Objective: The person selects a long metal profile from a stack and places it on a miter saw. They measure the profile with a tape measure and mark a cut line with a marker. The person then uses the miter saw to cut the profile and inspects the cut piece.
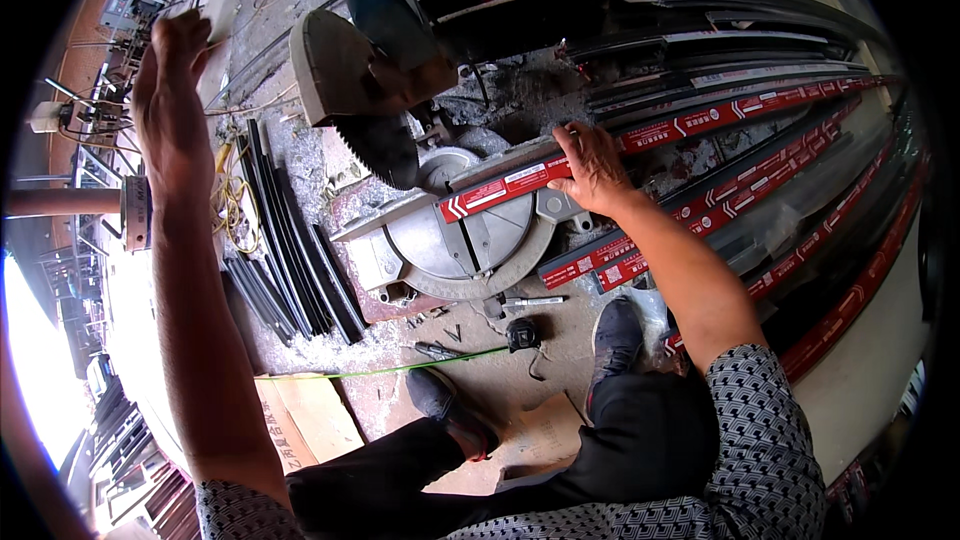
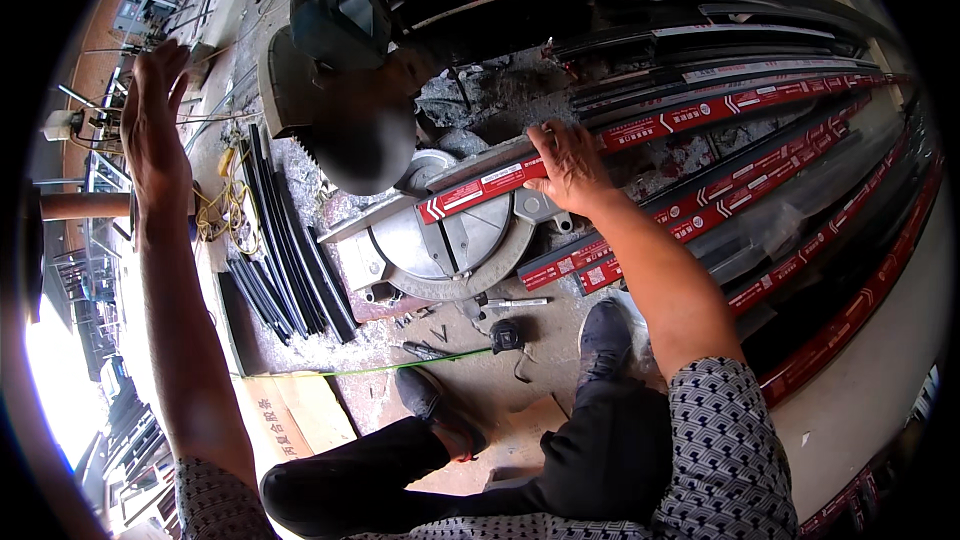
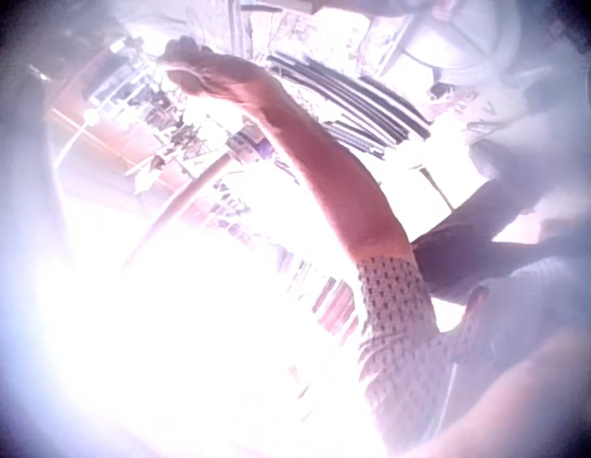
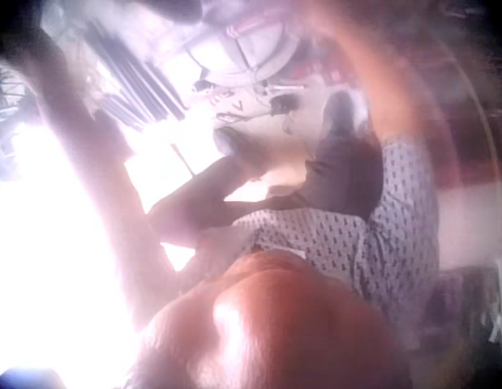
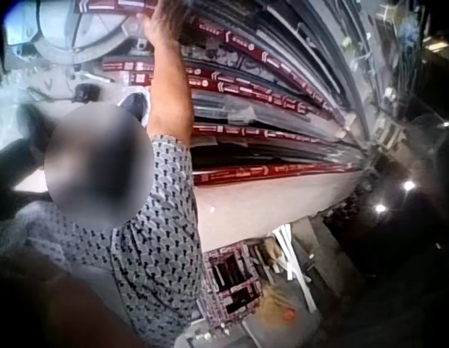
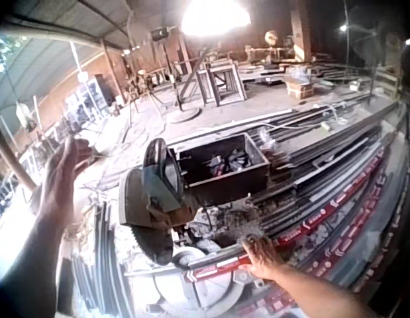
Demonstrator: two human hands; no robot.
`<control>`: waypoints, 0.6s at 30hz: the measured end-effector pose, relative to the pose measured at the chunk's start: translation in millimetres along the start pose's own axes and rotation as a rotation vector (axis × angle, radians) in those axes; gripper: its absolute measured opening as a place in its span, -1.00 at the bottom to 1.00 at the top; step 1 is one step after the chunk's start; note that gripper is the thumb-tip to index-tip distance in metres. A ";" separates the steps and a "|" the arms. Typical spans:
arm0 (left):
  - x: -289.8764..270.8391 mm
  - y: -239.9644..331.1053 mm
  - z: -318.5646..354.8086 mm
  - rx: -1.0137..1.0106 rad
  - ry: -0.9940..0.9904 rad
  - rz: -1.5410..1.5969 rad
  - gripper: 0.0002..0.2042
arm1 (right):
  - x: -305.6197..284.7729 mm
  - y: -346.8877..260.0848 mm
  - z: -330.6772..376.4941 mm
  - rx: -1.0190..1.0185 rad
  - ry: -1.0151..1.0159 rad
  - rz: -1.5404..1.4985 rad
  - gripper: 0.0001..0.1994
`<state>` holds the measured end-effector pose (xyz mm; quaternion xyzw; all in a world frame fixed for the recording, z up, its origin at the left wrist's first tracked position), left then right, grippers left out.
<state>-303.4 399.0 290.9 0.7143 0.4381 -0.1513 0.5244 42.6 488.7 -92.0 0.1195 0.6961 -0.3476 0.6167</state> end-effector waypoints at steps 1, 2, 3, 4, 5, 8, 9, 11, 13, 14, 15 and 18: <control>10.2 9.8 -14.4 -0.002 -0.066 -0.002 -0.24 | 1.3 -0.1 0.3 -0.005 0.017 0.003 -0.07; 21.3 17.4 -24.6 -0.008 -0.131 -0.003 -0.25 | -0.6 -2.4 0.0 -0.007 0.021 -0.009 -0.12; 38.0 18.4 -33.4 -0.067 -0.214 0.075 -0.25 | -3.3 -3.4 0.1 -0.005 0.023 -0.020 -0.16; 55.9 16.2 -43.8 -0.124 -0.297 0.159 -0.25 | -7.0 -1.6 1.0 0.000 0.024 -0.025 -0.21; 64.9 4.7 -52.7 -0.193 -0.326 0.313 -0.28 | -9.3 -3.4 -0.4 -0.010 0.029 -0.034 -0.19; 93.9 -25.7 -74.8 -0.483 -0.550 0.195 -0.49 | -9.9 -8.0 -4.2 -0.026 0.032 -0.059 -0.14; 102.3 -30.9 -83.5 -0.482 -0.596 0.258 -0.54 | -10.1 -8.9 -4.5 -0.028 0.030 -0.067 -0.12; 123.4 -30.4 -89.7 -0.472 -0.608 0.426 -0.60 | -9.7 -9.7 -1.4 0.018 -0.010 -0.062 -0.10; 132.2 -46.6 -103.6 -0.543 -0.556 0.511 -0.66 | -3.7 -4.8 0.5 0.010 0.011 -0.034 -0.09; 148.8 -71.2 -124.8 -0.685 -0.506 0.526 -0.68 | -0.6 0.6 1.8 -0.003 0.025 -0.032 -0.09; 173.7 -55.7 -118.8 -0.714 -0.480 0.512 -0.67 | 9.0 24.4 12.4 0.005 0.076 0.006 -0.09; 133.5 -27.4 -110.1 -0.778 -0.430 0.372 -0.68 | 1.6 -13.6 -8.7 -0.064 0.080 -0.073 -0.07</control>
Point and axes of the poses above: each hand's wrist, its own z-axis away from the middle knuckle, its own x-axis out of the palm, y = z × x, the point moved 6 cm from there along -z, towards the middle knuckle, and after that the axes turned 11 degrees about -y, right-handed, at the moved point
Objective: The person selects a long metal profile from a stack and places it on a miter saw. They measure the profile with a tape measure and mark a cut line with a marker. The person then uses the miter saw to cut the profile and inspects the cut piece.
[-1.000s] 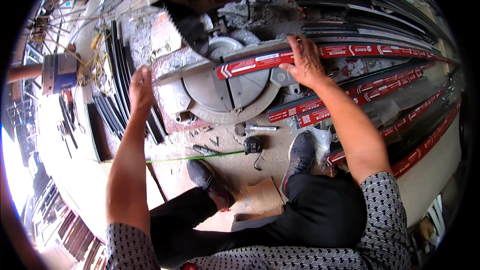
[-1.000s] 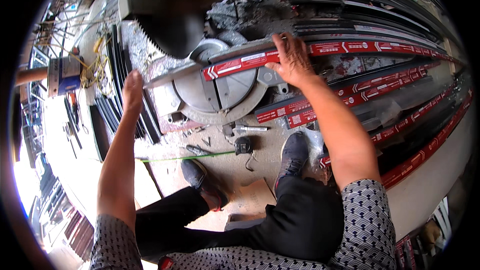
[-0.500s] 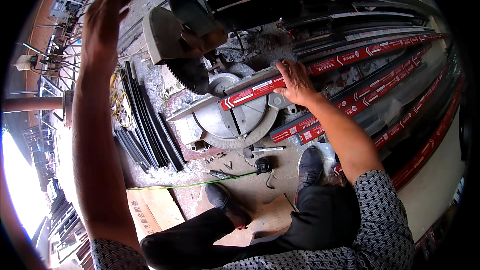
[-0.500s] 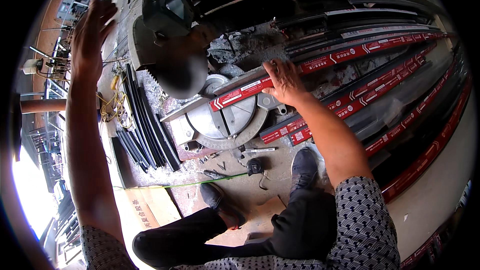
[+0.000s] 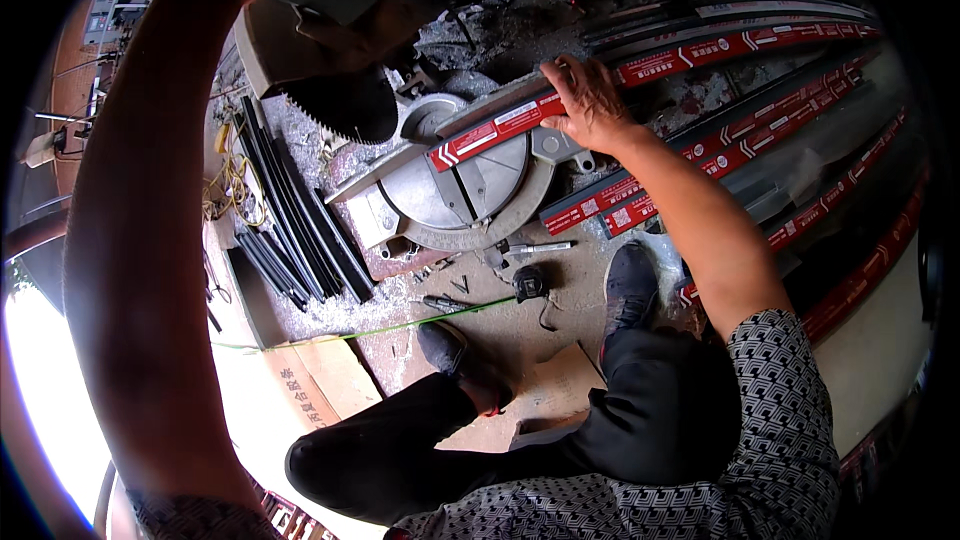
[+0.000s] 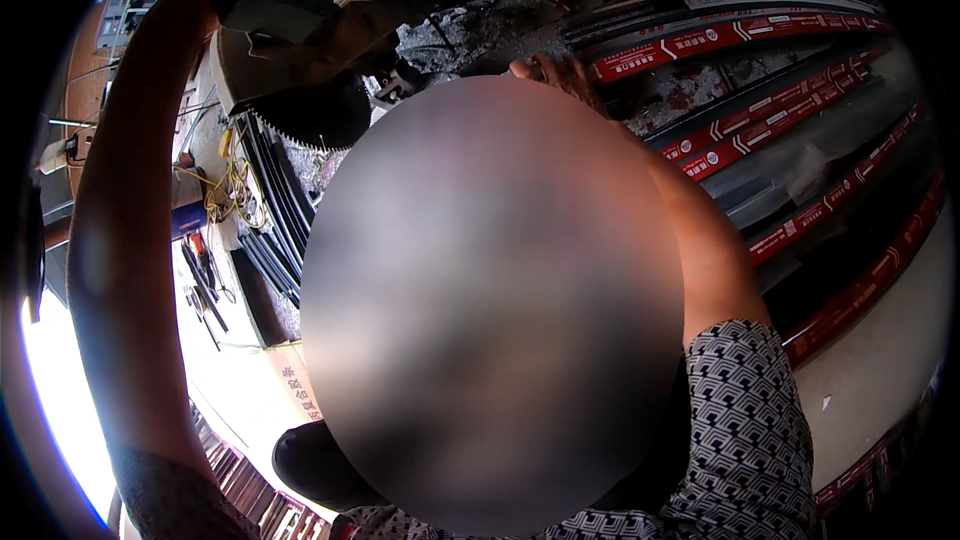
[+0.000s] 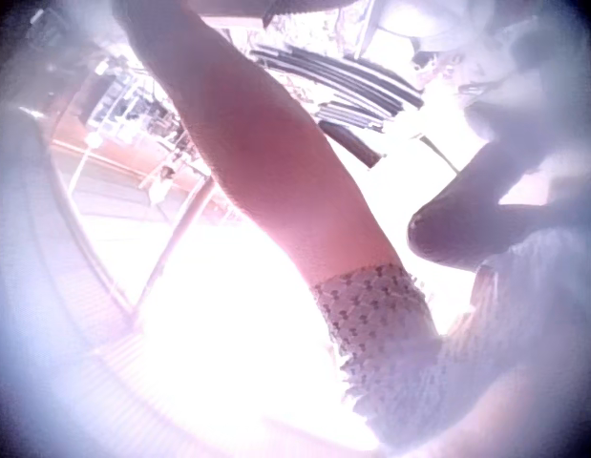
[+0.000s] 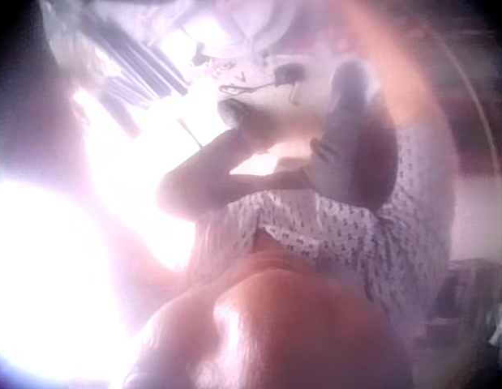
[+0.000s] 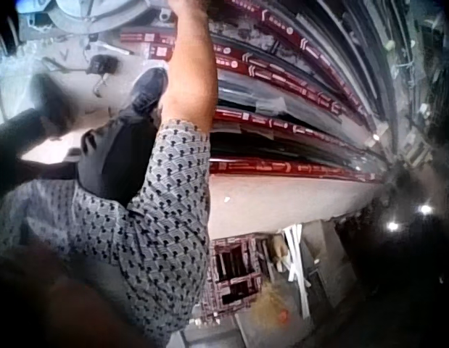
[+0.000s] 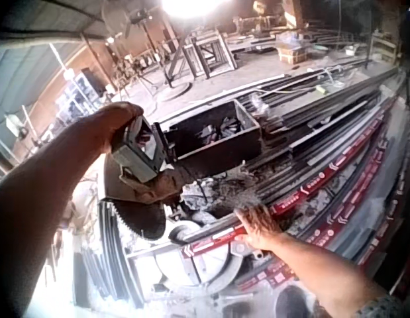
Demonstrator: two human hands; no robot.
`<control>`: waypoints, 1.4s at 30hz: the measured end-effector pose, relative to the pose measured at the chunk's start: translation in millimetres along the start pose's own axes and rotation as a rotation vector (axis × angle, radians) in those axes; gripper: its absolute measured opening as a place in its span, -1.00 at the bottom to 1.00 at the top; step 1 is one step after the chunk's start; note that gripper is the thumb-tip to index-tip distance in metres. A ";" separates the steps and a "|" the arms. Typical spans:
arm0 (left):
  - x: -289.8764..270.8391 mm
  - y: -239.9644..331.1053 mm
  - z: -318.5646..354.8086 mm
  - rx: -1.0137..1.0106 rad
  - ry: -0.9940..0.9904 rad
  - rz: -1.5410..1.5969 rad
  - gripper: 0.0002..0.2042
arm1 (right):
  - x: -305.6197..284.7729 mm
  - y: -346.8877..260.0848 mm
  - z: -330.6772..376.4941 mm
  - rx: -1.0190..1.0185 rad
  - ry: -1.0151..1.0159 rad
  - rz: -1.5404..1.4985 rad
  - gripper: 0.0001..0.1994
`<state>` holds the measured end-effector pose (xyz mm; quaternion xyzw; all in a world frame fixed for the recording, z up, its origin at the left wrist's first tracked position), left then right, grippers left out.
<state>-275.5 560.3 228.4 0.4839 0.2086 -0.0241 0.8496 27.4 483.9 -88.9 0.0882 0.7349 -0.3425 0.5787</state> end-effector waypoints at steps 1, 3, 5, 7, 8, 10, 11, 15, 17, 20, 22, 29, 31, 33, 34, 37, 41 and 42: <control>2.1 1.0 -6.3 0.038 -0.001 0.008 -0.70 | 0.7 6.2 2.4 0.074 -0.053 0.000 -0.06; 3.6 -1.6 -11.3 0.076 -0.005 0.015 -0.72 | 7.6 14.1 5.8 0.093 -0.080 0.040 -0.09; 7.9 -2.5 -12.0 0.085 -0.018 0.018 -0.72 | 5.6 14.7 8.1 0.116 -0.111 0.061 -0.12; 10.6 -4.1 -7.6 0.062 0.005 0.034 -0.71 | 4.8 15.3 8.1 0.110 -0.096 0.052 -0.13; 11.3 -4.2 -6.0 0.053 0.016 0.042 -0.70 | 3.9 15.3 8.0 0.109 -0.098 0.051 -0.13; 11.9 -7.0 -7.0 0.076 -0.035 0.070 -0.70 | 2.0 14.7 7.1 0.105 -0.100 0.047 -0.13; 12.5 -8.9 -7.3 0.088 -0.060 0.083 -0.70 | 1.9 14.6 6.9 0.103 -0.099 0.045 -0.14; 12.9 -11.5 0.9 0.231 -0.035 0.052 -0.72 | 4.1 15.8 7.3 0.097 -0.091 0.050 -0.14; 19.6 -13.4 19.2 0.283 0.005 0.009 -0.73 | 6.6 15.0 6.3 0.087 -0.074 0.056 -0.14; 37.7 -18.9 58.4 0.300 0.090 0.068 -0.75 | 8.4 13.8 5.0 0.067 -0.034 0.064 -0.14; 50.0 -21.2 86.1 0.293 0.181 0.087 -0.75 | 9.3 11.3 2.5 0.050 -0.005 0.061 -0.14; 74.3 -53.7 133.5 0.276 0.258 -0.088 -0.60 | 7.1 18.1 10.5 0.024 0.059 0.039 -0.12; 82.0 -57.2 148.9 0.338 0.286 -0.114 -0.59 | 6.5 15.5 8.4 0.029 0.065 0.050 -0.13; 96.5 -63.6 159.0 0.390 0.360 -0.051 -0.62 | 6.6 17.6 11.1 0.029 0.072 0.057 -0.12; 101.7 -66.3 163.3 0.403 0.356 -0.036 -0.65 | 4.9 17.1 11.8 0.028 0.077 0.059 -0.12; 105.4 -75.7 170.4 0.532 0.409 -0.319 -0.66 | -2.1 13.6 10.7 -0.023 0.079 0.057 -0.13; 133.3 -91.0 193.2 0.518 0.361 -0.102 -0.65 | -4.7 11.1 8.4 0.038 -0.008 0.150 -0.16; 128.7 -98.4 189.4 0.647 0.422 -0.225 -0.64 | -3.0 11.7 8.7 0.067 -0.013 0.167 -0.15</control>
Point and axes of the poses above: each hand's wrist, its own z-axis away from the middle knuckle, its own x-axis out of the palm, y = z × x, the point moved 6 cm from there along -z, towards the middle knuckle, and after that the axes turned 11 degrees about -y, right-handed, at the moved point
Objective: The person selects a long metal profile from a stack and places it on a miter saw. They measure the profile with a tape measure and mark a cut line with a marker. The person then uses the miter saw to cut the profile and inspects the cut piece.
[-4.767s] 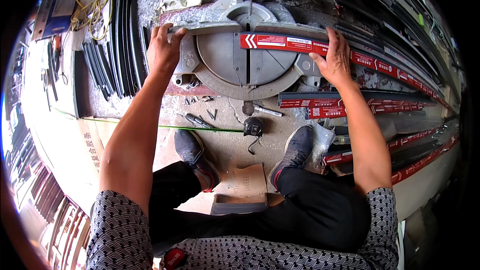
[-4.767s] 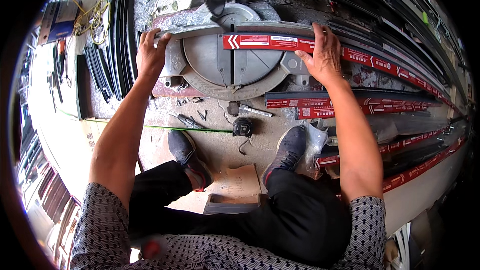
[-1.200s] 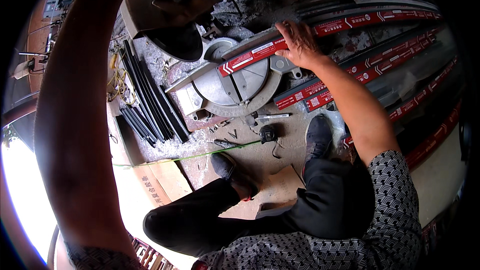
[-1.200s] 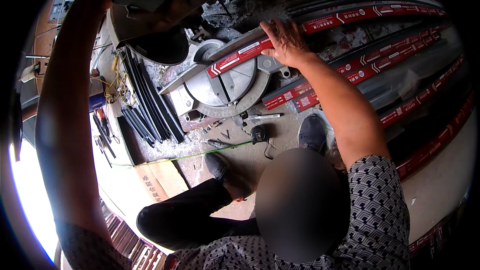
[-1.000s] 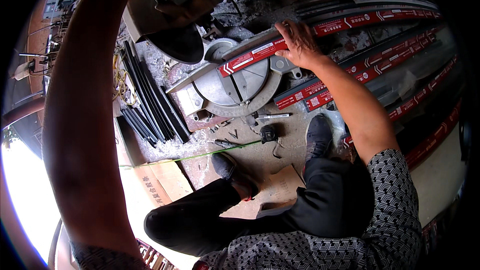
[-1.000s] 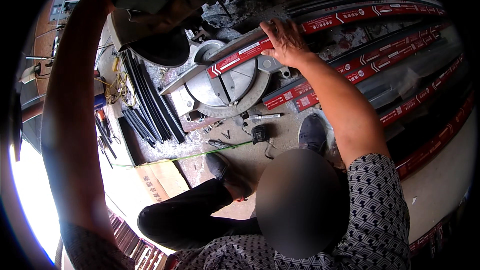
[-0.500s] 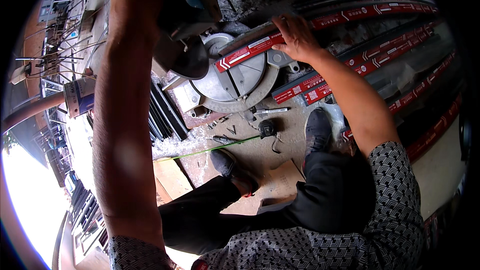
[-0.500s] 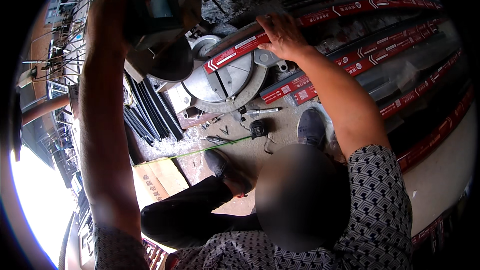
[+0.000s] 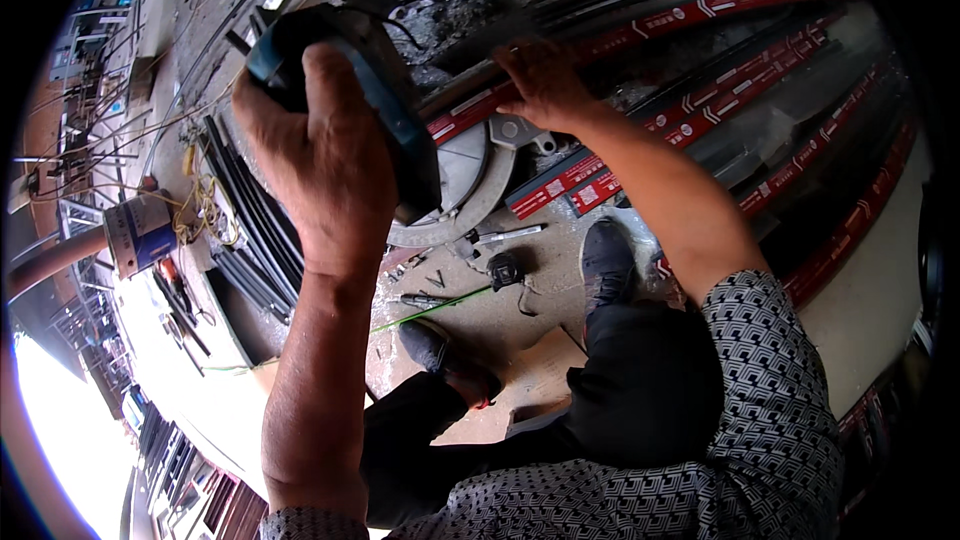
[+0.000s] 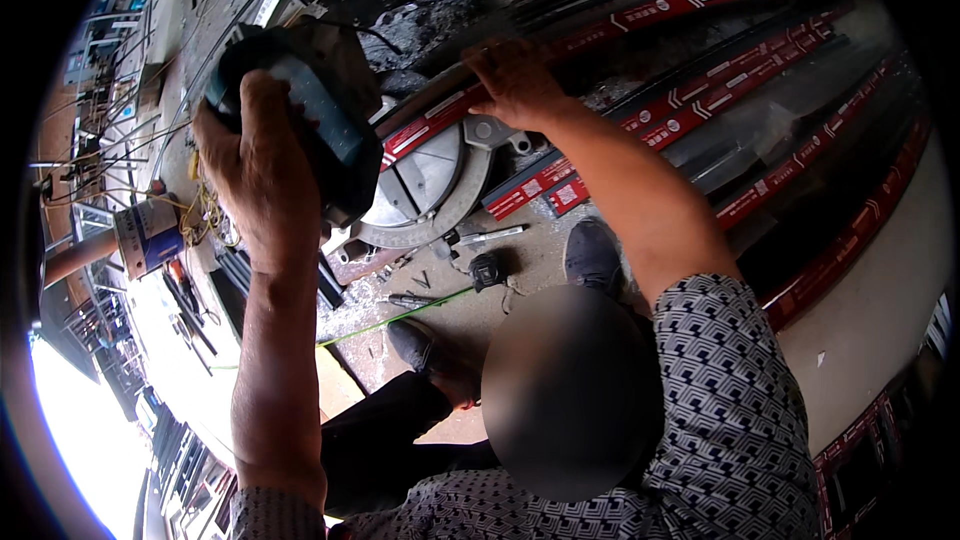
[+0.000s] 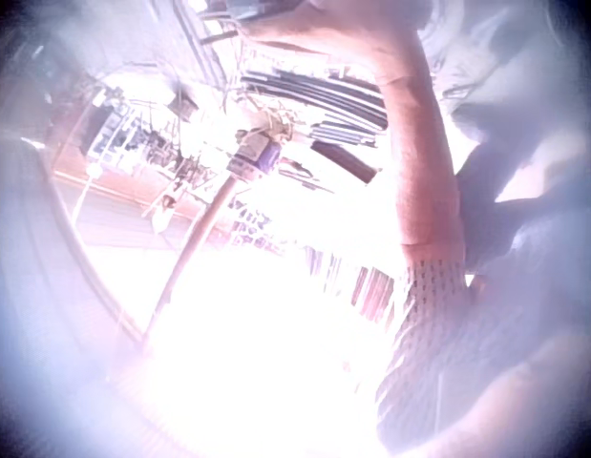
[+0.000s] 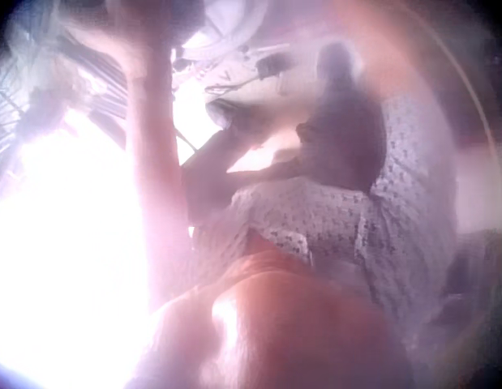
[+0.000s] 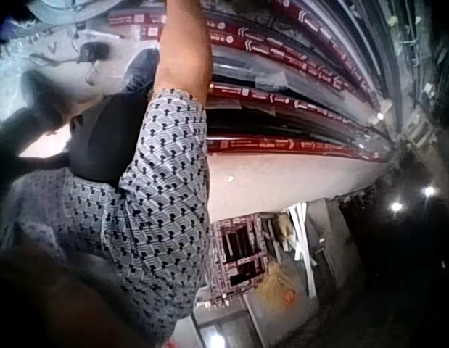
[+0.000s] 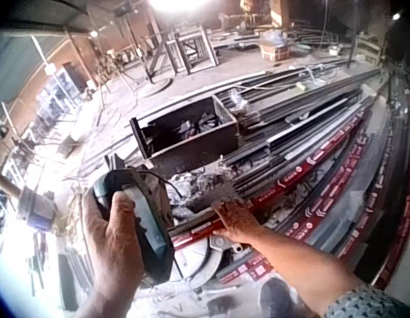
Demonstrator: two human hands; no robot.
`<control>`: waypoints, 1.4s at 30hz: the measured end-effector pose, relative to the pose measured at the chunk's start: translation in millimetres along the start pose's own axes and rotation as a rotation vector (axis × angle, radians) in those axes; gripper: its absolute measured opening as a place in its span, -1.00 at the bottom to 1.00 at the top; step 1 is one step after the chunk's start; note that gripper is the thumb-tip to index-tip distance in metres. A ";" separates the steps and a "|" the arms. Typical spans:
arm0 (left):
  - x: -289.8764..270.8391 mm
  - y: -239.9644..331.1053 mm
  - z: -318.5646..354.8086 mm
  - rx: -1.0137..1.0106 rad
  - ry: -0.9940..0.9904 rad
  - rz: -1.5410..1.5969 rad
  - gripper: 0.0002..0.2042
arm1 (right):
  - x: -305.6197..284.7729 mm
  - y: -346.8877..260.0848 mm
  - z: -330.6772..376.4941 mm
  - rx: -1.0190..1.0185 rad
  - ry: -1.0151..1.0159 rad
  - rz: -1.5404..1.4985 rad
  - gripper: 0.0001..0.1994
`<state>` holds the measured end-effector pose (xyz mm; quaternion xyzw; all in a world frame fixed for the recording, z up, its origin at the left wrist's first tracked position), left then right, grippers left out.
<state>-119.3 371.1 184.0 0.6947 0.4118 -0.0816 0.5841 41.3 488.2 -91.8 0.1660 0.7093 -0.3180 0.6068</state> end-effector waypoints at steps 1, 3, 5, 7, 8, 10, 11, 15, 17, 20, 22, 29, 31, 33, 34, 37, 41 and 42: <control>4.2 3.2 5.5 -0.039 0.004 0.046 -0.66 | 4.3 0.1 -1.5 -0.016 -0.013 -0.022 -0.14; 9.2 7.8 21.3 -0.104 -0.013 0.129 -0.66 | 7.1 5.1 -2.3 -0.027 -0.038 -0.048 -0.14; 11.4 7.3 29.1 -0.089 0.025 0.100 -0.64 | 6.3 4.2 -3.4 -0.030 -0.056 -0.069 -0.13; 13.5 -2.0 36.5 -0.036 0.066 0.052 -0.61 | 6.3 3.0 -5.3 -0.028 -0.085 -0.070 -0.13; 16.9 -5.7 40.0 -0.044 0.075 0.064 -0.61 | 6.9 3.8 -5.5 -0.026 -0.099 -0.069 -0.13; 21.7 -9.2 48.8 -0.045 0.088 0.093 -0.59 | 4.5 2.2 -1.8 -0.045 -0.047 -0.063 -0.12; 23.7 -10.5 52.0 -0.040 0.085 0.101 -0.58 | 4.7 2.1 -1.3 -0.047 -0.041 -0.061 -0.12; 29.1 -12.7 64.0 -0.054 0.068 0.127 -0.56 | 4.3 3.9 -3.3 -0.039 -0.123 -0.059 -0.14; 30.4 -7.3 67.7 -0.059 0.071 0.121 -0.55 | 5.4 2.8 -4.1 -0.036 -0.149 -0.065 -0.15; 31.5 -11.4 71.0 -0.041 0.050 0.140 -0.55 | 9.1 3.4 -4.5 -0.048 -0.132 -0.081 -0.15; 33.0 -11.9 71.9 -0.011 0.051 0.130 -0.55 | 9.4 4.4 -2.9 -0.049 -0.133 -0.082 -0.15; 35.1 -19.1 83.3 -0.175 0.060 0.202 -0.40 | 11.0 3.7 -2.3 -0.034 -0.105 -0.045 -0.15; 34.9 -20.9 85.3 -0.182 0.066 0.179 -0.38 | 13.0 3.5 -3.7 -0.035 -0.101 -0.048 -0.15; 37.1 -19.1 86.3 -0.190 0.072 0.176 -0.39 | 16.2 5.1 -3.0 -0.032 -0.104 -0.030 -0.15; 37.1 -18.6 86.2 -0.193 0.076 0.172 -0.40 | 18.0 5.7 -3.4 -0.031 -0.103 -0.022 -0.15; 39.2 -17.2 87.3 -0.181 0.061 0.179 -0.43 | 21.3 6.9 -2.7 -0.028 -0.095 -0.009 -0.15; 39.5 -18.0 88.8 -0.145 0.052 0.218 -0.46 | 22.5 5.3 -5.3 -0.021 -0.127 -0.009 -0.15; 39.6 -18.4 89.3 -0.140 0.050 0.222 -0.47 | 22.2 5.1 -5.9 -0.024 -0.126 -0.015 -0.15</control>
Point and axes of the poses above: each hand's wrist, its own z-axis away from the middle knuckle, its own x-axis out of the palm, y = z × x, the point moved 6 cm from there along -z, towards the middle knuckle, and after that the axes turned 11 degrees about -y, right-handed, at the moved point
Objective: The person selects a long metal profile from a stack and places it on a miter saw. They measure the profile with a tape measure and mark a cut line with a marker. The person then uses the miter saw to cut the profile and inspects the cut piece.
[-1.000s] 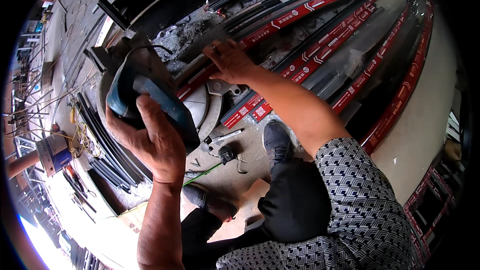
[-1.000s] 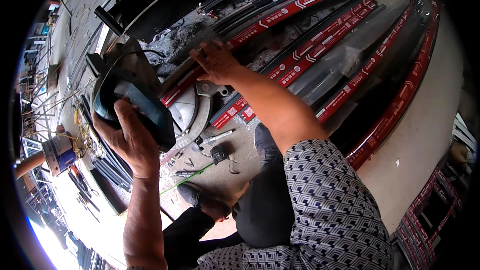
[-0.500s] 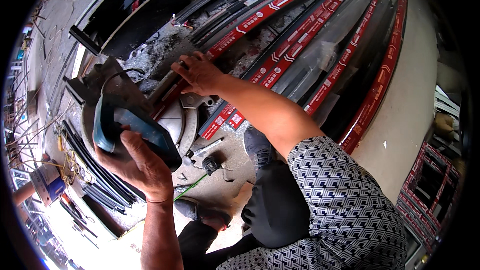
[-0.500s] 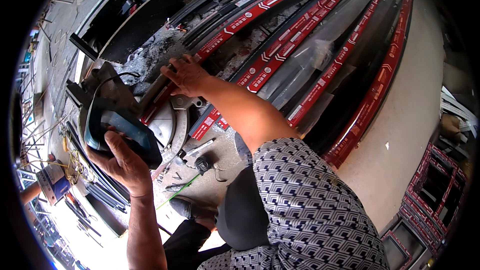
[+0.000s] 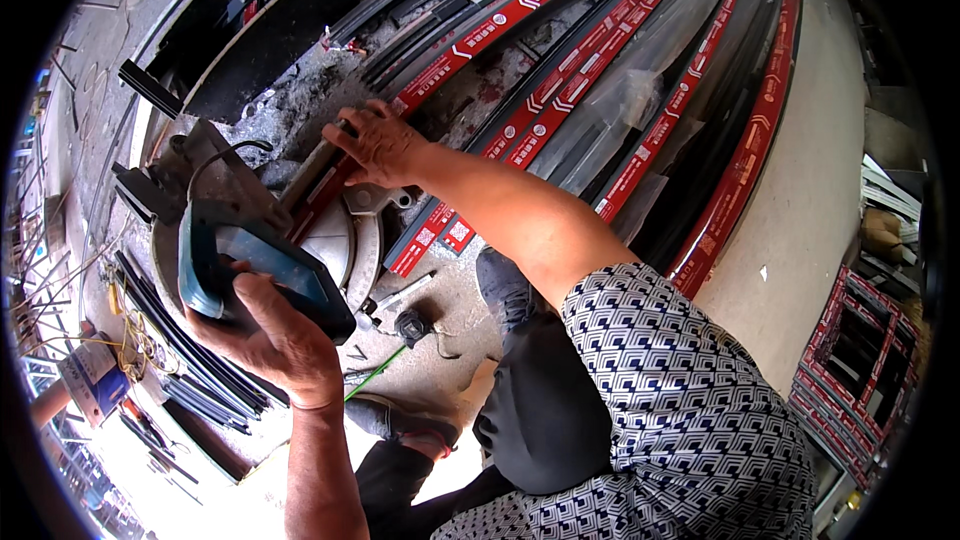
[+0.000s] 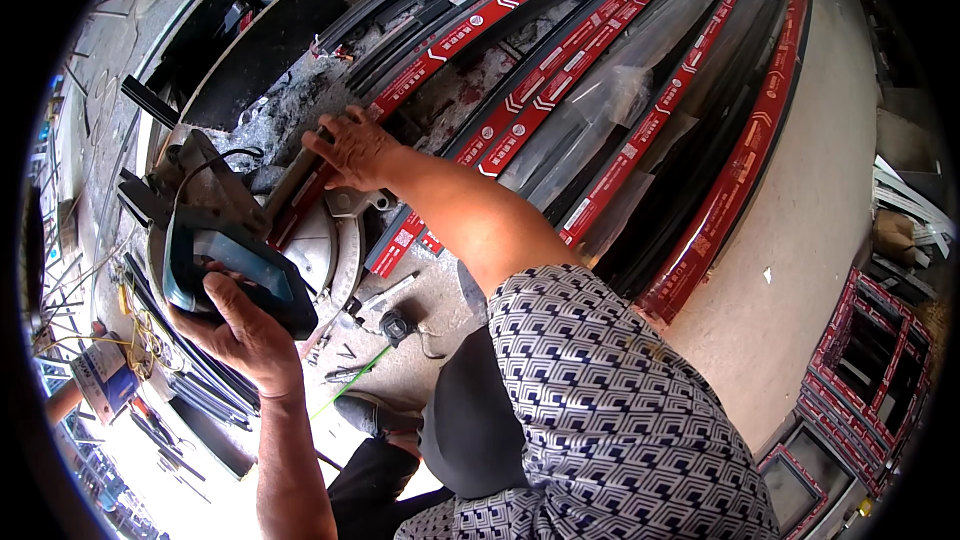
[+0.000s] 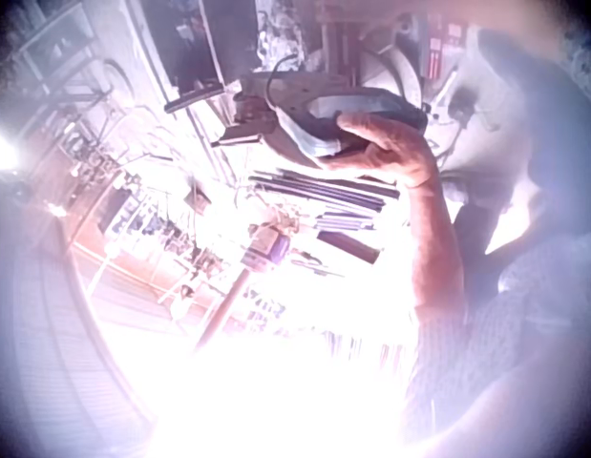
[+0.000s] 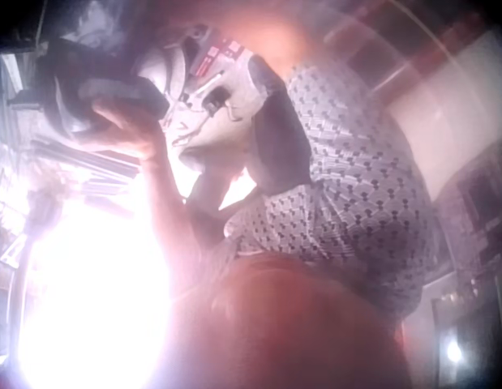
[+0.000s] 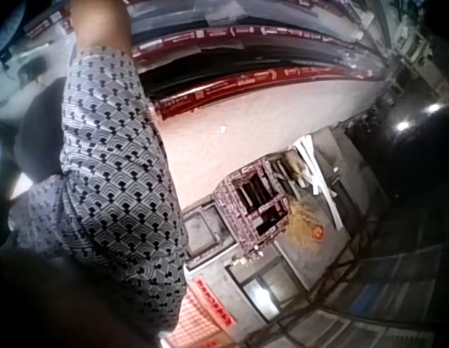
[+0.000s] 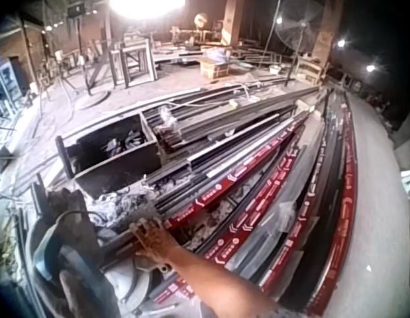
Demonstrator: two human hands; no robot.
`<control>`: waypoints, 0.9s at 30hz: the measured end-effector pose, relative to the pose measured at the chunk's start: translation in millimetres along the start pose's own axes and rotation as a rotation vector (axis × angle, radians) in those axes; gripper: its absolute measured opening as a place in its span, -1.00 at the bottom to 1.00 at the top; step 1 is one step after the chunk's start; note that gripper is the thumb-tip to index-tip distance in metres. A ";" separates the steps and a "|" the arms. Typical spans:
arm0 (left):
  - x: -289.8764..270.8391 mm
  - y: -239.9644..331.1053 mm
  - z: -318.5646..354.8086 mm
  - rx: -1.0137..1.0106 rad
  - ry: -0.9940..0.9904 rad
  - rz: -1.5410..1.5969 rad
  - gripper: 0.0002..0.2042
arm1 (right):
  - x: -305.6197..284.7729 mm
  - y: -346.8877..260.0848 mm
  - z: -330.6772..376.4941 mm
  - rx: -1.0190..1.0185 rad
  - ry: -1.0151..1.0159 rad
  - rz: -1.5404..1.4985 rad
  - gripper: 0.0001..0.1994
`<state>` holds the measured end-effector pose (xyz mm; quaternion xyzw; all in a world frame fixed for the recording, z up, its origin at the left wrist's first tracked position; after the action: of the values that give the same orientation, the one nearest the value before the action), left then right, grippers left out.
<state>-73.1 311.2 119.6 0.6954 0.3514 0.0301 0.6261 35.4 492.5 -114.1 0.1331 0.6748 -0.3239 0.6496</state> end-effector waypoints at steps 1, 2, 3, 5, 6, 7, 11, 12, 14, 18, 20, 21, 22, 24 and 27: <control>0.5 -0.5 0.2 0.004 -0.004 0.006 -0.47 | -0.5 0.3 0.1 -0.001 0.001 -0.005 -0.15; 0.9 -1.3 0.5 0.008 -0.008 0.012 -0.47 | -0.6 0.6 0.1 -0.001 -0.006 -0.012 -0.15; 0.7 -3.0 1.3 0.013 -0.003 0.003 -0.47 | -0.7 0.9 0.2 0.000 -0.013 -0.019 -0.15; -0.2 -6.1 2.9 0.012 0.009 -0.018 -0.46 | -1.7 1.0 0.5 -0.009 0.011 -0.030 -0.16; -0.9 -6.6 3.2 0.011 0.016 -0.029 -0.46 | -3.1 0.7 1.6 -0.016 0.041 -0.034 -0.16; -0.1 -7.5 4.5 -0.020 0.022 -0.012 -0.44 | -4.5 0.5 3.1 -0.023 0.070 -0.039 -0.16; 0.7 -7.5 6.0 0.031 0.029 -0.032 -0.42 | -7.2 -0.4 3.9 -0.030 0.082 -0.057 -0.17; 0.8 -7.4 5.6 0.033 0.022 -0.023 -0.42 | -7.8 -0.7 3.8 -0.031 0.084 -0.061 -0.16; 2.0 -6.6 5.9 0.037 0.006 -0.006 -0.42 | -8.7 -1.1 4.5 -0.029 0.083 -0.063 -0.16; 0.9 -6.0 6.0 0.071 -0.024 -0.060 -0.58 | -8.5 -0.7 2.6 -0.025 0.036 -0.048 -0.16; 0.8 -6.4 6.1 0.079 -0.025 -0.068 -0.60 | -5.5 0.7 1.8 -0.028 0.025 -0.044 -0.15; 1.0 -6.2 6.4 0.073 -0.028 -0.065 -0.60 | -4.7 0.5 2.0 -0.034 0.038 -0.047 -0.15; 1.8 -6.6 6.8 0.066 -0.031 -0.059 -0.60 | -4.2 0.8 2.4 -0.037 0.049 -0.047 -0.15; 2.2 -7.4 7.3 0.067 -0.009 -0.060 -0.59 | -2.4 2.6 1.8 -0.037 0.049 -0.047 -0.15; 2.2 -8.6 8.1 0.067 0.003 -0.049 -0.58 | -3.0 1.1 1.6 -0.027 0.042 -0.043 -0.15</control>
<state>-71.4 305.3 109.3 0.7070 0.3701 0.0039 0.6026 37.7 493.1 -111.4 0.1168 0.6954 -0.3257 0.6299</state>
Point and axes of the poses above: each hand's wrist, its own z-axis away from the middle knuckle, its own x-axis out of the palm, y = z × x, the point moved 6 cm from there along -z, towards the middle knuckle, and after that the axes turned 11 degrees about -y, right-handed, at the moved point
